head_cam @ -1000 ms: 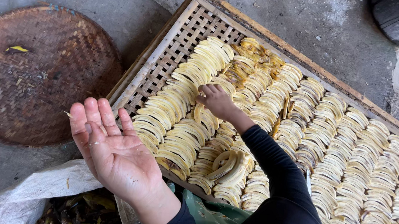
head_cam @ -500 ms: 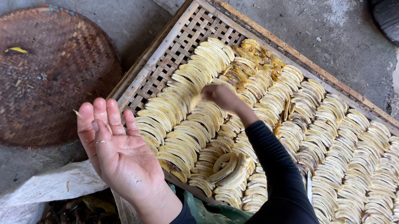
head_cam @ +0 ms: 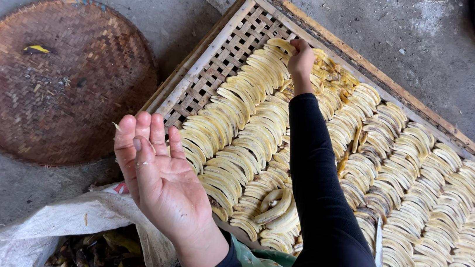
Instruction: The person sits on the ground arranging peeled, split banana pieces in rows on slatted wooden drying trays, discards scraps into a sack, empties a collector bowl of peels into the sack, then peels whole ripe bananas with a knife over a green basin and lays the split pieces onto the trays.
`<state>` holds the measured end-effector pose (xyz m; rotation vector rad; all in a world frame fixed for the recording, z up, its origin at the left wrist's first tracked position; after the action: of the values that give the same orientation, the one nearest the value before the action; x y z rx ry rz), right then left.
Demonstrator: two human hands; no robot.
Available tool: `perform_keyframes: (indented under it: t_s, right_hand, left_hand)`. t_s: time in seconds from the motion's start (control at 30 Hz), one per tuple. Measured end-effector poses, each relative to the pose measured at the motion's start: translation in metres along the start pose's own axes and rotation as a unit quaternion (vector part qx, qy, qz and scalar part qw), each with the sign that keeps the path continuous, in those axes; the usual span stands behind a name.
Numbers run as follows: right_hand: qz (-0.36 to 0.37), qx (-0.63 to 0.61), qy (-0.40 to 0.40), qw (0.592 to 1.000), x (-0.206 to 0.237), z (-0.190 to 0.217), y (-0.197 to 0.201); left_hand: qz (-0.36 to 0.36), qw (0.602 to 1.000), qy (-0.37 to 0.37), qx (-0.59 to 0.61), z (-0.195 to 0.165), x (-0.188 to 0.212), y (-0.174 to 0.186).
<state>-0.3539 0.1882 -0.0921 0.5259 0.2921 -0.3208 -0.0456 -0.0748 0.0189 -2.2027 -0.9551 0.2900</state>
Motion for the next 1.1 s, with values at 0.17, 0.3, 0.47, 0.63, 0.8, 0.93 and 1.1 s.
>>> perform_keyframes:
  t_s: [0.17,0.3,0.47,0.63,0.8,0.93,1.1]
  right_hand:
    - [-0.020,0.081,0.086,0.993,-0.007,-0.007,0.007]
    - [0.108,0.159,0.094,0.977,-0.007,-0.030,-0.011]
    - [0.138,0.183,0.176,0.957,0.020,-0.038,0.010]
    - [0.461,0.007,0.039,0.886,0.140,-0.023,0.062]
    - [0.608,0.133,0.089,0.777,0.274,-0.007,0.117]
    - [0.587,0.252,0.152,0.754,0.329,-0.026,0.141]
    - [0.485,0.348,0.283,0.750,0.373,-0.039,0.159]
  left_hand:
    - [0.014,1.000,0.000,-0.010,0.005,-0.002,-0.010]
    - [0.025,1.000,-0.007,-0.005,0.007,0.000,-0.010]
    - [0.062,0.998,-0.012,0.008,0.003,0.004,0.001]
    - [0.064,0.998,-0.011,-0.027,-0.004,0.002,0.012]
    - [0.053,0.998,0.018,-0.022,-0.007,0.008,0.020]
    - [0.069,0.998,0.012,-0.010,-0.014,0.010,0.031]
    - [0.095,0.995,-0.001,-0.002,-0.021,0.003,0.046]
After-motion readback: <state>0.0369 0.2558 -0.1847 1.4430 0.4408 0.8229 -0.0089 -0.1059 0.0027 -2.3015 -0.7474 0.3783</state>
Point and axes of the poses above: each hand's wrist, its own x-axis away from the middle knuckle, its own y-axis out of the back of the hand, z = x × y, the point moved 7 cm from there along -x, towards the middle knuckle, and after that the axes turned 9 degrees about -x, right-handed, at the moved point
